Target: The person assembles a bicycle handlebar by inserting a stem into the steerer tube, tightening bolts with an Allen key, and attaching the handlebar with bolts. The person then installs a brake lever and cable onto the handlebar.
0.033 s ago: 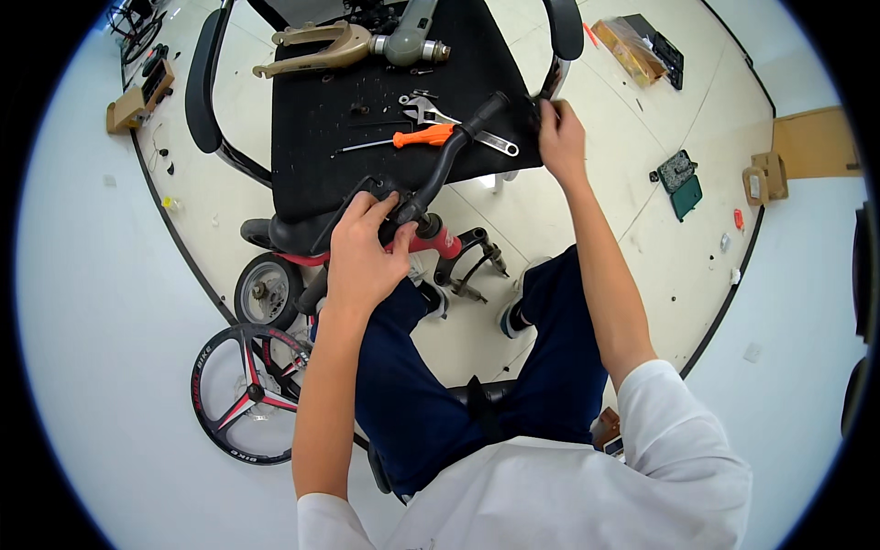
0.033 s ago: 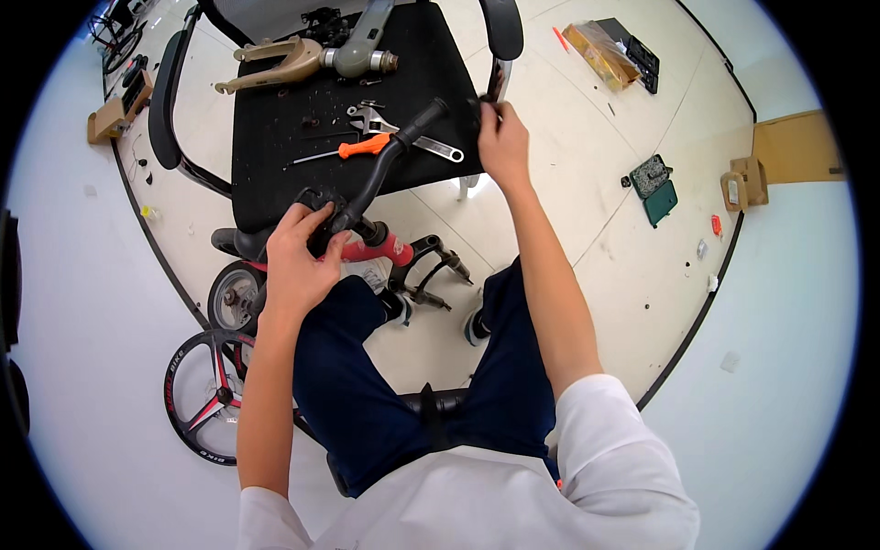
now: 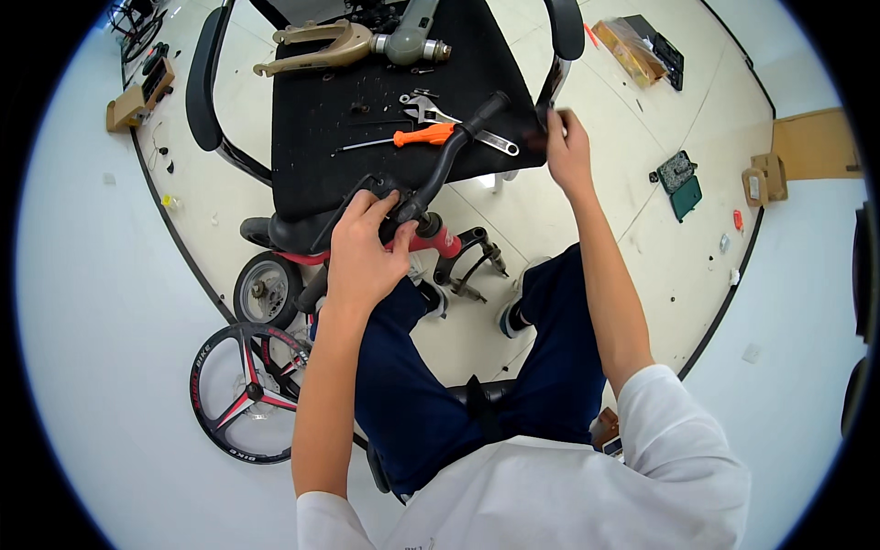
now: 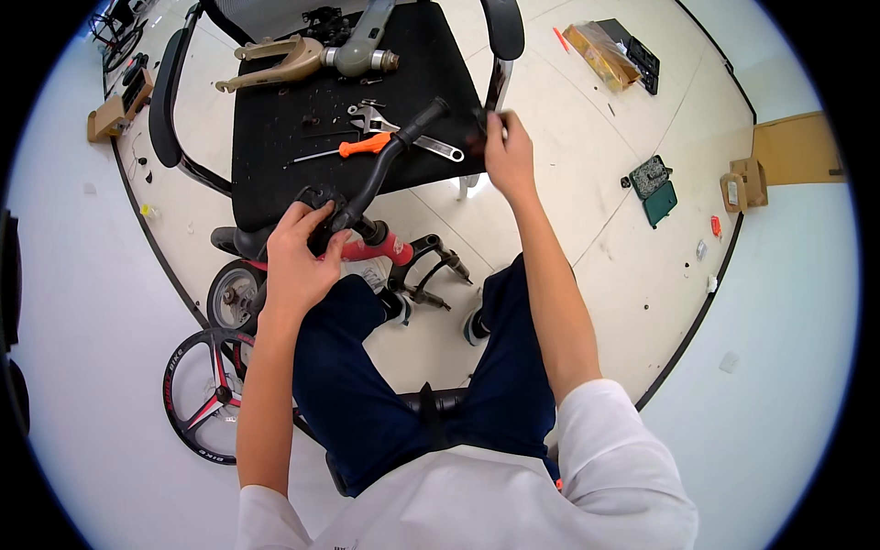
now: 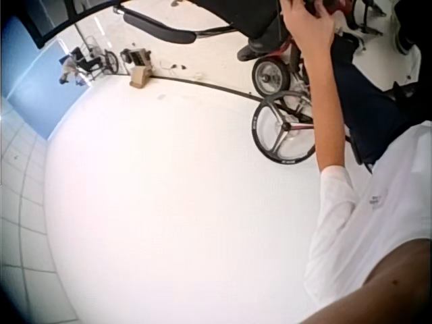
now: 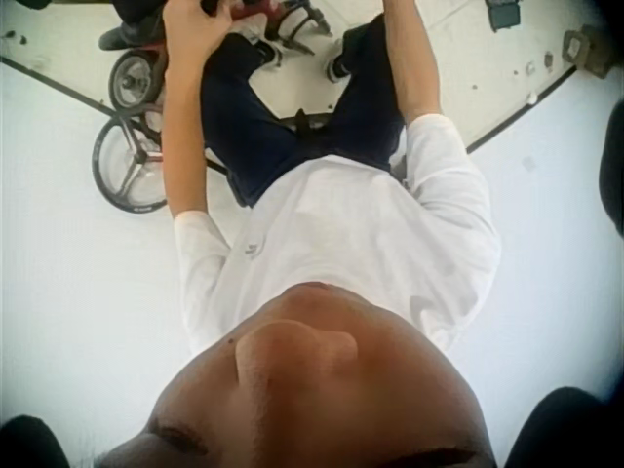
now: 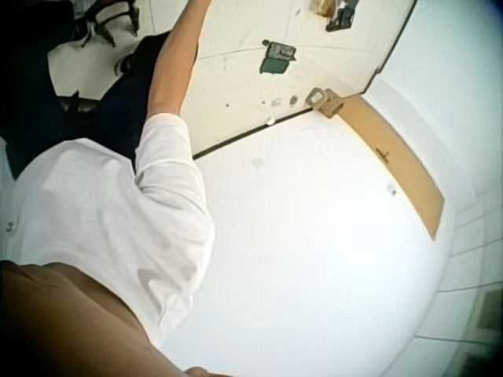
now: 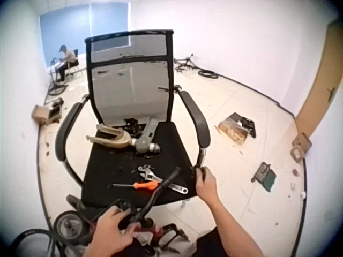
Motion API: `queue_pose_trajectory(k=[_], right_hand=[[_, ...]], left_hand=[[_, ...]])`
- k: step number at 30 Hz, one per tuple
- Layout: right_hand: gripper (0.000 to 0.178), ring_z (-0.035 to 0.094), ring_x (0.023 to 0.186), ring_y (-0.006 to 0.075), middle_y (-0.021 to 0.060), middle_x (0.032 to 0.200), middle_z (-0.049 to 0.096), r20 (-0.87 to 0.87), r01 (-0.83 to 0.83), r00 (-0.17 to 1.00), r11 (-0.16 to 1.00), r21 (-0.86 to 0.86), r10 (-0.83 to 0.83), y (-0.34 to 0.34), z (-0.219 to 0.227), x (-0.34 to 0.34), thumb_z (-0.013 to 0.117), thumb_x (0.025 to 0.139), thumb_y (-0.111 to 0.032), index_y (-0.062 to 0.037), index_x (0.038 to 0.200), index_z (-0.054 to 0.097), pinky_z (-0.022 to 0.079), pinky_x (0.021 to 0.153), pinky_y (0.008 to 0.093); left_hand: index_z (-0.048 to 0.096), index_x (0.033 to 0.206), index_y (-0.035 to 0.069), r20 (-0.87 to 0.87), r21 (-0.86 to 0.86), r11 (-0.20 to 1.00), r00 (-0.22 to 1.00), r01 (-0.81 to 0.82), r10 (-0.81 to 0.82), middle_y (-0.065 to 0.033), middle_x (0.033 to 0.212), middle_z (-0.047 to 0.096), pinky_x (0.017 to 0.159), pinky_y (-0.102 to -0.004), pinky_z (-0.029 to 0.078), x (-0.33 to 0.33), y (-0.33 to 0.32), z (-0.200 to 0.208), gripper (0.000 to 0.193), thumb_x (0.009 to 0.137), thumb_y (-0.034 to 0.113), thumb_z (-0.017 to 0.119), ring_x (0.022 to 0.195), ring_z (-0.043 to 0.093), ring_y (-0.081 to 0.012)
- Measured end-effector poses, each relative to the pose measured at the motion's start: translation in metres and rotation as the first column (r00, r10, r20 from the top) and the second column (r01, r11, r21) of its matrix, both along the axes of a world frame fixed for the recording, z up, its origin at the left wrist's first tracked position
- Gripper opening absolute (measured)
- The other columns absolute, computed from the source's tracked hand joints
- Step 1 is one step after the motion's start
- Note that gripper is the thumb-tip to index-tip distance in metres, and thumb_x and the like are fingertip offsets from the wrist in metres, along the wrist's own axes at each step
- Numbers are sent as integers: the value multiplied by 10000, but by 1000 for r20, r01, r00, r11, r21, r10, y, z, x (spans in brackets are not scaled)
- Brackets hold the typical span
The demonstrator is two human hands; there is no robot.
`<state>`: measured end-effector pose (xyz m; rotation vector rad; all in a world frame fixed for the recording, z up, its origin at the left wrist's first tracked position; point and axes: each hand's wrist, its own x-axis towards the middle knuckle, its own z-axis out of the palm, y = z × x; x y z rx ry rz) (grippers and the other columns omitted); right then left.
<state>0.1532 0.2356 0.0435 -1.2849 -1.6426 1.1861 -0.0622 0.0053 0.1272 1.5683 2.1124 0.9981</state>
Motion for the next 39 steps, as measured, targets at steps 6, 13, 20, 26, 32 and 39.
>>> queue_pose_trajectory(k=[6, 13, 20, 26, 32, 39], right_hand=[[225, 679, 740, 159, 90, 863, 620, -403, -578, 797, 761, -296, 449, -99, 54, -1, 577, 994, -169, 31, 1094, 545, 559, 608, 280], [213, 647, 743, 94, 70, 908, 686, -383, -663, 732, 718, -211, 564, -105, 46, -54, 655, 952, -87, 21, 1133, 623, 540, 698, 258], [347, 654, 687, 92, 63, 801, 716, -304, -541, 827, 818, -195, 474, -121, 48, -66, 716, 919, -121, 0, 1236, 649, 539, 663, 259], [403, 657, 611, 114, 126, 721, 702, 40, -390, 921, 918, 70, 388, -133, 39, -71, 737, 904, -174, -58, 1284, 666, 513, 617, 258], [364, 703, 696, 102, 126, 808, 743, -34, -391, 918, 916, 94, 395, -145, 37, -79, 723, 917, -164, -58, 1263, 682, 541, 663, 245], [361, 681, 737, 68, 100, 847, 753, -103, -379, 922, 925, -43, 373, -141, 39, -80, 725, 918, -166, -14, 1243, 682, 556, 681, 249]], left_hand=[[682, 1128, -68, -69, 48, 997, 996, 54, -51, -158, 886, 582, 716, -338, 503, -4, 2, -5, 393, 768, 62, 773, 795, 629, -312], [672, 1159, -71, -18, 1, 991, 990, 137, -137, -166, 928, 591, 731, -365, 515, -15, 2, -3, 430, 776, 80, 795, 805, 635, -316], [678, 1155, -70, 38, -78, 977, 980, 199, -197, -159, 982, 620, 753, -341, 560, -28, 6, -1, 490, 747, 136, 852, 872, 683, -288], [688, 1152, -62, 77, -108, 986, 990, 124, -116, -165, 972, 621, 751, -343, 555, -21, 5, 5, 518, 727, 176, 864, 852, 678, -290], [697, 1132, -58, 13, -22, 999, 999, 44, -44, -164, 943, 621, 753, -372, 535, -8, 1, -3, 502, 709, 161, 855, 836, 657, -306], [697, 1119, -40, 139, -55, 998, 990, 20, -12, -178, 953, 659, 762, -378, 549, -15, 5, -3, 506, 690, 173, 858, 858, 684, -313]])
